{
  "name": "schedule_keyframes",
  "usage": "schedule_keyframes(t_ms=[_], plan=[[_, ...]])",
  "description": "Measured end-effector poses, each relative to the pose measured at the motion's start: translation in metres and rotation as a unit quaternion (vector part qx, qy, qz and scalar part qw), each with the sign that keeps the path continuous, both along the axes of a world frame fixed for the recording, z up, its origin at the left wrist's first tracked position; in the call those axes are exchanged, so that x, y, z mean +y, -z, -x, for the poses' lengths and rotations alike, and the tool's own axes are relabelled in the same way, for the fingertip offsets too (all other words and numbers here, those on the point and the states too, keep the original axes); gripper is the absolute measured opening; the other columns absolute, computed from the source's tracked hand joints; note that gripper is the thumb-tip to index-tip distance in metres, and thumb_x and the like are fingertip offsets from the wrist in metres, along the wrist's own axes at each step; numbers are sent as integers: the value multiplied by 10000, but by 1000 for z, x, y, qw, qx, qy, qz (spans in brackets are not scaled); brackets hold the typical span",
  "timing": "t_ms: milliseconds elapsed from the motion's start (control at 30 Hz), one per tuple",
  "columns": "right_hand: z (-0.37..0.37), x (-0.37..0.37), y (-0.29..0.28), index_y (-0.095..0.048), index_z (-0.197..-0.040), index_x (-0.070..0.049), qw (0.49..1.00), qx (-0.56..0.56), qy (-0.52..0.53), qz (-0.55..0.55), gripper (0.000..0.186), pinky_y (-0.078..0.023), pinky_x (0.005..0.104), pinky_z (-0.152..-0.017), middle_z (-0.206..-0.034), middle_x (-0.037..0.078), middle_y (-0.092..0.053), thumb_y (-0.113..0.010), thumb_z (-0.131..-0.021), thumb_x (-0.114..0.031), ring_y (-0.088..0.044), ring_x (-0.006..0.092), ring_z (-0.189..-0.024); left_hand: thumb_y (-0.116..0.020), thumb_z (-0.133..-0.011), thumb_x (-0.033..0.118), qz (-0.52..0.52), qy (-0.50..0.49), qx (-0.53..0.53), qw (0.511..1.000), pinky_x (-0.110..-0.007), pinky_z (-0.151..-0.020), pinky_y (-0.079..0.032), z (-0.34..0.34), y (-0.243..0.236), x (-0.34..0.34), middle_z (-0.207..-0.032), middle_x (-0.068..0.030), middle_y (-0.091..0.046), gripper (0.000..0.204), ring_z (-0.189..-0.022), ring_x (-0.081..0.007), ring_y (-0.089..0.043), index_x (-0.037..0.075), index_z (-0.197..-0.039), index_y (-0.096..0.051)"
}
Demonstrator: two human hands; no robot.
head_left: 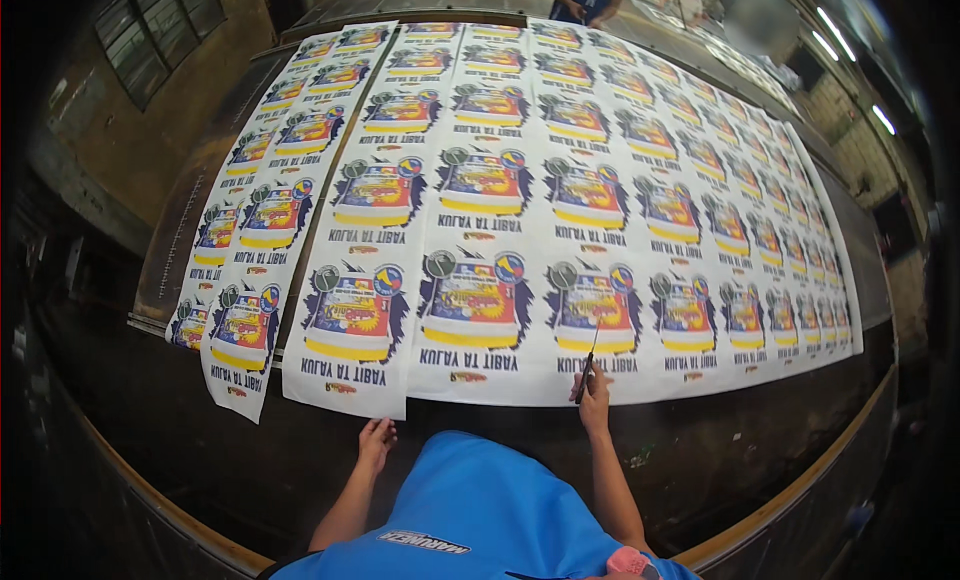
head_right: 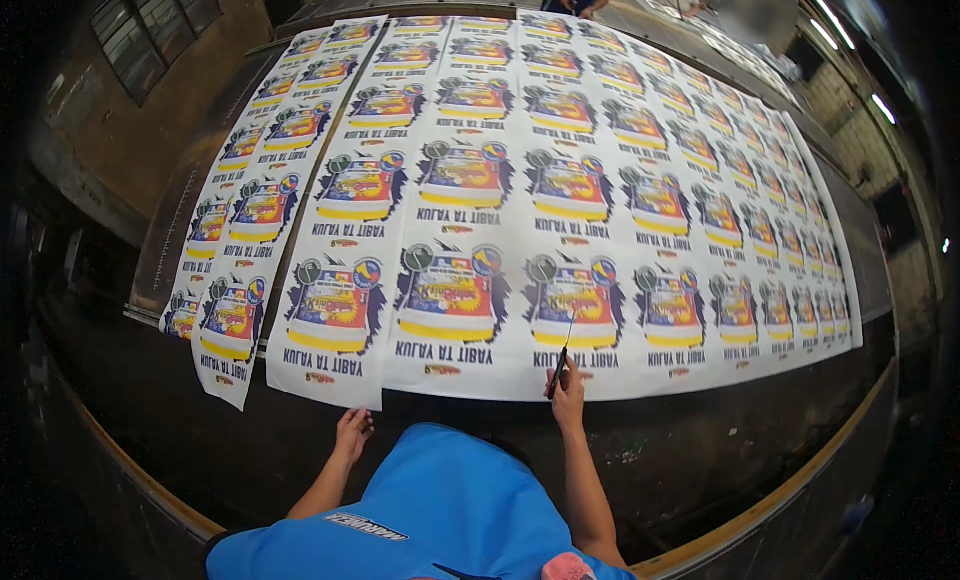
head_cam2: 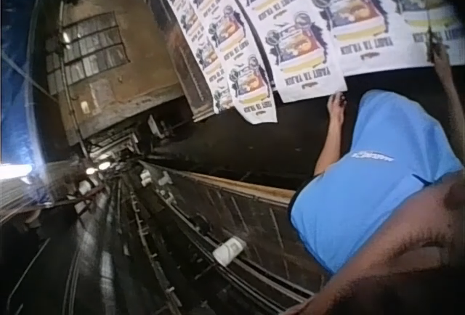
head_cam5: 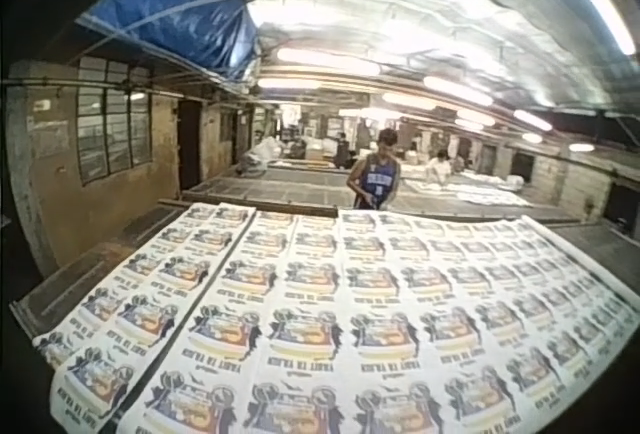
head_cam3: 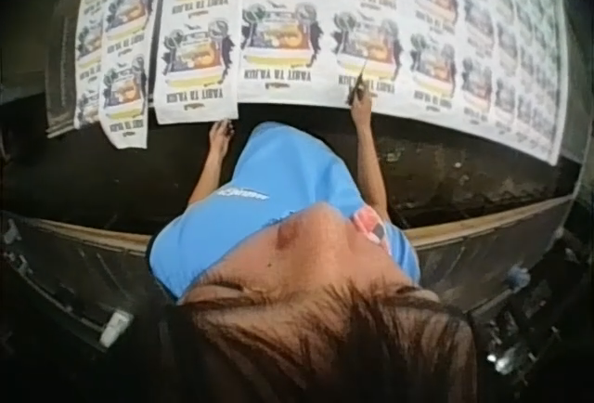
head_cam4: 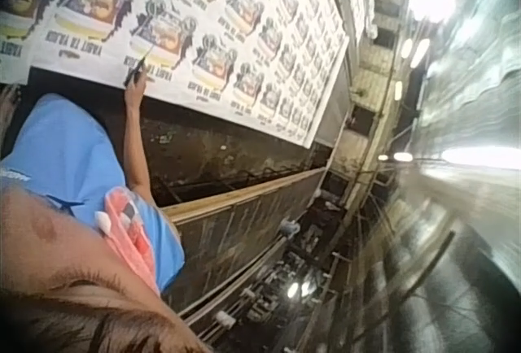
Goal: Cutting individual printed graphics from a large roll of material using scissors on an industrial table.
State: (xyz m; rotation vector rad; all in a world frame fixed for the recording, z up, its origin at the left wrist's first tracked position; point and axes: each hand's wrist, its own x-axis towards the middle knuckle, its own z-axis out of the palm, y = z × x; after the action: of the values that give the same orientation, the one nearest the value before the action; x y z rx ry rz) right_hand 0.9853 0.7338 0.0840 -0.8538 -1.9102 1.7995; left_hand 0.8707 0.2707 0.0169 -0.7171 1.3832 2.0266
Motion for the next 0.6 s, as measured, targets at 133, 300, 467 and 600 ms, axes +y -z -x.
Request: schedule_keyframes(t_ms=[133,300,467,600], plan=[[-71,-31,1,-459,-1371,-57,994,36,10,105,377,-488,270,-550,-723,37,-573,-554,-1020,-159,-572,124,-586,-685,-949,314,12,75,-23,997,-343,-800,-526,-15,17,27,-1117,-35,-664,297,-977,-166,-645,152,-1186,-608],[-136,-74,-6,-483,-1298,-44,987,-12,-48,153,382,-503,294,-552,-708,49,-568,-603,-994,-242,-581,148,-584,-648,-955,425,-107,248,-57,961,-456,-1027,-432,-28,-6,152,-1405,-101,-542,531,-1262,-271,-520,132,-1372,-499],[-161,-101,-5,-516,-1233,-68,951,-74,-108,279,412,-480,295,-539,-701,67,-570,-612,-985,-382,-560,154,-582,-672,-942,437,-109,274,-30,955,-376,-854,-525,-22,-28,239,-1238,-70,-626,511,-1040,-209,-647,153,-1336,-515],[-146,-101,-25,-524,-1218,-86,945,-58,-126,295,421,-467,294,-515,-678,56,-573,-584,-992,-435,-576,161,-552,-670,-953,402,10,291,50,955,-303,-718,-530,-13,-30,248,-880,-32,-666,343,-769,-161,-658,105,-1111,-607]])
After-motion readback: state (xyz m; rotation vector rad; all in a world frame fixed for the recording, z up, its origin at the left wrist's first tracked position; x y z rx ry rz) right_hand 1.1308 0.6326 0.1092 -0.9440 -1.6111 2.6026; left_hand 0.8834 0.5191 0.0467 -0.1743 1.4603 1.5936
